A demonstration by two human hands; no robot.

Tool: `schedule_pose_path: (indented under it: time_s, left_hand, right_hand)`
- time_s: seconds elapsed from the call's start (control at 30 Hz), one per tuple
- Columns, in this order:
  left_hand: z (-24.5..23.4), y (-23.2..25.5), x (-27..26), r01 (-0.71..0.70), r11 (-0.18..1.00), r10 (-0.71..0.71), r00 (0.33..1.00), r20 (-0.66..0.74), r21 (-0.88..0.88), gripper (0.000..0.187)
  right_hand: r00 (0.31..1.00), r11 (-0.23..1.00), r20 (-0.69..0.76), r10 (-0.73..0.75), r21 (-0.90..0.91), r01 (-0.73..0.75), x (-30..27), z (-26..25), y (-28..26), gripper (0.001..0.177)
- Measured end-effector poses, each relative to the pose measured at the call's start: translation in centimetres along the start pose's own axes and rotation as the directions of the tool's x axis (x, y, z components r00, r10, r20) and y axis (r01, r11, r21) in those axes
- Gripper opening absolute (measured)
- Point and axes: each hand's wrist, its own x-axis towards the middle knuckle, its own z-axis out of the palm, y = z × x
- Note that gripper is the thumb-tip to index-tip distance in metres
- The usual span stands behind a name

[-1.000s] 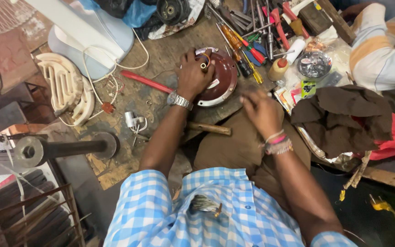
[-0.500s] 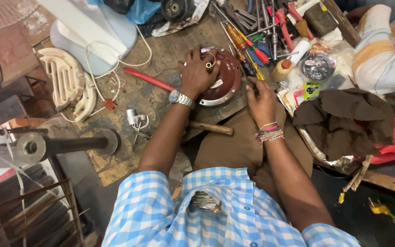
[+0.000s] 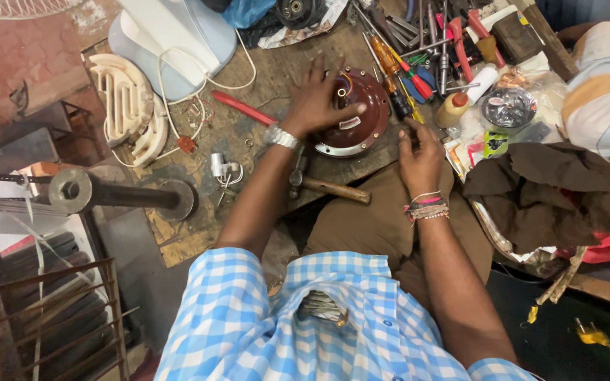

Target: The person is repairing a brown electrical motor housing on a cluttered workbench. They use a hammer to tap a cylindrical metal component into the motor's central shaft and then use a screwdriver to tighten screws around the housing. The person also handles a red-handled tool and various small metal parts during the process.

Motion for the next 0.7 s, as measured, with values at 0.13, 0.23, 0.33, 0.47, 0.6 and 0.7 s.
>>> schedule_pose_path:
  time_s: [0.13,0.23,0.33,0.47,0.6,0.7]
  left_hand:
    - [-2.6,-3.3,-2.3,-0.130,0.991,0.124,0.982,-0.145,-0.035,0.118]
    - [-4.0,-5.7,-6.8,-0.079,0.994,0.045,0.934,-0.353,-0.082,0.093]
    - [-5.0,-6.5,-10.4,-0.147,0.985,0.067,0.794,-0.604,-0.084,0.056]
    - [-5.8,-6.1,-13.0,-0.062,0.987,-0.037,0.808,-0.588,-0.146,0.036]
    - [-6.1,-5.8,-13.1,-0.133,0.985,0.030,0.756,-0.654,-0.109,0.026]
    - [-6.0,-6.1,-13.2,-0.117,0.988,0.025,0.763,-0.646,-0.100,0.022]
  right_hand:
    - [1.000,1.000,-0.006,-0.004,-0.016,0.004,0.4,0.0,-0.3,0.022]
    - [1.000,1.000,-0.003,0.005,-0.006,-0.005,0.2,-0.2,-0.4,0.021]
    - [0.999,0.999,0.010,0.032,0.025,-0.033,0.3,-0.1,-0.5,0.021]
    - [1.000,0.999,0.006,0.022,0.040,-0.022,0.3,0.0,-0.4,0.021]
    - [0.997,0.994,-0.001,-0.077,-0.073,0.077,0.3,-0.1,-0.3,0.021]
    - [0.999,0.999,0.031,0.023,-0.045,-0.021,0.1,-0.1,-0.1,0.022]
